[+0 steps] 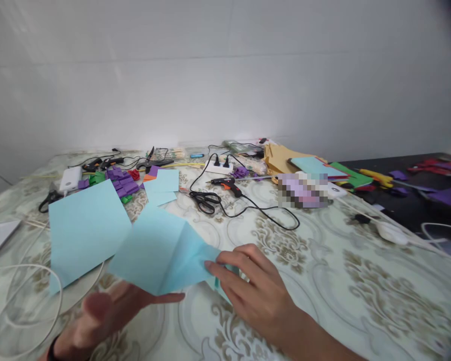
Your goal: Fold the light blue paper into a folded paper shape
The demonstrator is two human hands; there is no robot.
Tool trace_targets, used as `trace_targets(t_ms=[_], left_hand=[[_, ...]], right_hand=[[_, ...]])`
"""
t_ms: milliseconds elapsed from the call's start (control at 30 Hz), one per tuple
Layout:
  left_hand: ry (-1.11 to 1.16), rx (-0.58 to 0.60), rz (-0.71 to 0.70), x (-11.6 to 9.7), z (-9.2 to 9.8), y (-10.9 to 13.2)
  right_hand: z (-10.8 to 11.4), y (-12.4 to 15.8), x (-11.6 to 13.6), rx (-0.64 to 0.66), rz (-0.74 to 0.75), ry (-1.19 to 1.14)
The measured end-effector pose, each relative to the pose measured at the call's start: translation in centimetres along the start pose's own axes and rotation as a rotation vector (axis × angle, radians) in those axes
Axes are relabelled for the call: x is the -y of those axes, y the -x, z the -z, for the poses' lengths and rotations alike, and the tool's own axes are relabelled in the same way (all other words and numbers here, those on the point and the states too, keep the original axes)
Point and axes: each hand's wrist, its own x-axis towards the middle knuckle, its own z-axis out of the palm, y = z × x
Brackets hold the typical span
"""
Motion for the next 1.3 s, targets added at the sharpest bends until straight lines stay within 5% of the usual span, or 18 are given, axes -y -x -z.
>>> trace_targets(t_ms=[133,300,433,700,933,1067,1300], left_hand=[[0.338,0.03,0.188,-0.8,1.2,-1.4],[0.161,0.073,0.212,-0.6,1.2,-2.0],[0.035,0.235,0.307,-1.0,-0.6,-1.2],[-0.491,0.188,0.265,-1.5,-1.5,-0.7],[-0.409,0.16,0.197,-1.1,-0.3,0.4],[-0.353,0.17,0.143,-1.3,0.2,0.6],[-0.206,0.061,-0.013,-2.4,0.3,-0.2]], right_hand=[[0.0,-0.2,-0.2,0.028,-0.004,-0.007],[-0.3,-0.1,-0.5,0.062,0.043,-0.076],[-0.4,-0.1,-0.7,0.065,0.018,-0.047],[-0.5,-0.1,-1.4,0.005,-0.1,-0.166],[0.5,0.4,-4.2,0.13,-0.446,-0.527],[1.0,0.2,-4.6,0.215,-0.499,-0.713],[1.5,-0.7,-4.0,0.13,-0.464,-0.749]])
